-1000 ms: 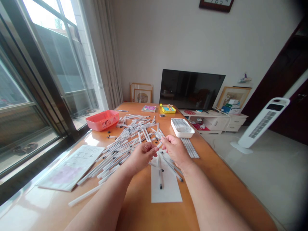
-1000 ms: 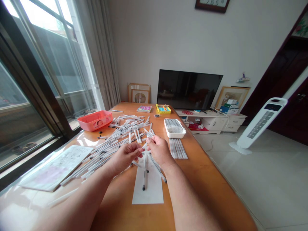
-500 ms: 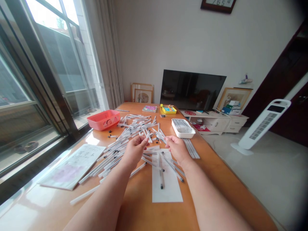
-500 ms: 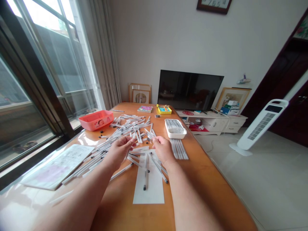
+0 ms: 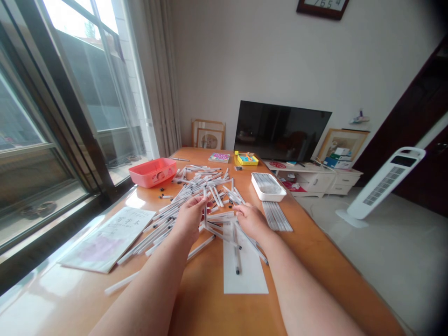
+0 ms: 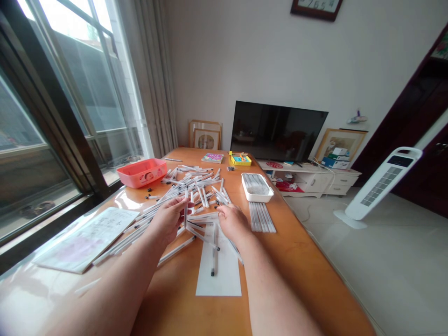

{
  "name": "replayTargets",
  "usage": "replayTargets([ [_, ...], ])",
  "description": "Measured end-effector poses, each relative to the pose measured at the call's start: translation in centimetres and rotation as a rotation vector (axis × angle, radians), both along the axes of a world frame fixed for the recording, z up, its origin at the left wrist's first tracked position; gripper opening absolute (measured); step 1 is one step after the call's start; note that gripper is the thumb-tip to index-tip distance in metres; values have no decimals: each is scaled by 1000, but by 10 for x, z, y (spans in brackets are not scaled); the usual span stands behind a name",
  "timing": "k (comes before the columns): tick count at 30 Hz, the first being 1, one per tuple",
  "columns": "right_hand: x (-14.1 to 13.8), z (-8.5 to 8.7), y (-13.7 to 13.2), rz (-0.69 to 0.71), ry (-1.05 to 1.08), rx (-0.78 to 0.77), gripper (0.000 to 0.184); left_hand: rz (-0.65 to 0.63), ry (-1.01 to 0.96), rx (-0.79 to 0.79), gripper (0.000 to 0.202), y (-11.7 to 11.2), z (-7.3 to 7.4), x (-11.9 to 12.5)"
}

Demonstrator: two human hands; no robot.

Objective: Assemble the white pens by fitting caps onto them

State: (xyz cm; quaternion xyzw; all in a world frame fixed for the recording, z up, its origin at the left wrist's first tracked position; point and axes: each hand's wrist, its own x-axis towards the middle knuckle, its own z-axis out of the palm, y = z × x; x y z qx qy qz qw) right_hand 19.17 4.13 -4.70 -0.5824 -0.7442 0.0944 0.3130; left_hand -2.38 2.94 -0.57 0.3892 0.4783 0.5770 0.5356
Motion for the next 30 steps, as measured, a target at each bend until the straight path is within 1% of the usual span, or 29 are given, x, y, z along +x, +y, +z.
replayTargets([
  [2,1,-1,1,-32,-37,18,40,25,-22,-10,42,1,-1,-1],
  [5,4,-3,4,-86,-25,28,46,61,-74,-30,40,3,-2,-3],
  [8,5,-1,4,-128,11,65,42,84,-134,-23,38,6,-2,-6],
  [10,3,4,1,-142,23,110,38,93,-163,-15,36,8,-2,-8],
  [14,-6,25,-9,-129,50,190,34,108,-207,-28,33,11,-2,-13],
  [20,-27,72,-36,-69,76,286,33,122,-276,-36,31,17,-8,-20],
  [23,-35,90,-49,-45,86,346,32,117,-297,-38,29,18,-10,-22],
  [26,-36,97,-50,-31,101,310,32,132,-319,-47,26,19,-9,-23],
  [28,-33,94,-41,-43,99,239,31,148,-331,-60,26,18,-7,-23],
  [30,-29,87,-27,-72,70,141,28,160,-349,-64,25,18,-6,-22],
])
